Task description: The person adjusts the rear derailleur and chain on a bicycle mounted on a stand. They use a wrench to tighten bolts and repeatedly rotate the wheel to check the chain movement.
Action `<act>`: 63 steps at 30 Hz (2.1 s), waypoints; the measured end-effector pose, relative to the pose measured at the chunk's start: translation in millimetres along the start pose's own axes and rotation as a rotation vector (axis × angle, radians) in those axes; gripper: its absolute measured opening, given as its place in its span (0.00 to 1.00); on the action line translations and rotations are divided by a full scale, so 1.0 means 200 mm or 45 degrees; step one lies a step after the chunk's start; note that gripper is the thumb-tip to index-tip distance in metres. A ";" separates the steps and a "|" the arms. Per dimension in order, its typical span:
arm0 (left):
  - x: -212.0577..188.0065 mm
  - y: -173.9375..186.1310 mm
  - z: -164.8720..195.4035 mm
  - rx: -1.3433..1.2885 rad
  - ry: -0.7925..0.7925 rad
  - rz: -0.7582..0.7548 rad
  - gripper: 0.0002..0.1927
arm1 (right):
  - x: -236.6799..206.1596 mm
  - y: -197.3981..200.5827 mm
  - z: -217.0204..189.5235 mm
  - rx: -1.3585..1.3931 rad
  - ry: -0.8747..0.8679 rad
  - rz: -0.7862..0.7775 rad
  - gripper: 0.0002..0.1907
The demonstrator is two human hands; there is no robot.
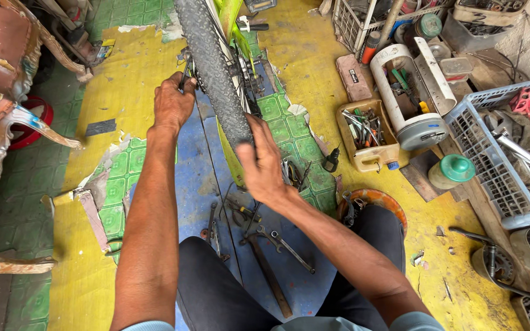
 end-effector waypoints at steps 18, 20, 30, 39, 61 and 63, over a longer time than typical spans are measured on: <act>-0.01 0.00 0.01 0.004 0.099 0.051 0.16 | 0.72 0.03 0.65 -0.336 -0.016 -0.209 0.19; 0.00 -0.01 0.00 -0.009 0.123 0.044 0.16 | 0.77 0.00 0.65 -0.386 -0.001 -0.257 0.18; 0.03 -0.04 -0.06 -0.018 0.068 0.012 0.14 | 0.90 0.03 0.61 -0.491 0.033 -0.567 0.11; 0.02 -0.02 -0.03 -0.020 0.080 0.012 0.16 | 0.93 0.06 0.55 -0.545 0.183 -0.740 0.12; -0.36 0.19 0.26 -0.959 -0.031 0.425 0.33 | 0.90 0.07 0.53 -0.683 -0.075 -0.661 0.14; -0.54 0.18 0.44 -1.122 -0.226 0.316 0.35 | 0.90 0.07 0.53 -0.717 -0.106 -0.632 0.16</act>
Point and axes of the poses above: each hand's wrist, its own x-axis towards the middle knuckle, its own y-axis out of the back of the hand, z = x × y, the point moved 4 cm from there along x, towards the middle knuckle, and after that the axes turned 4 degrees about z, right-handed, at the moved point
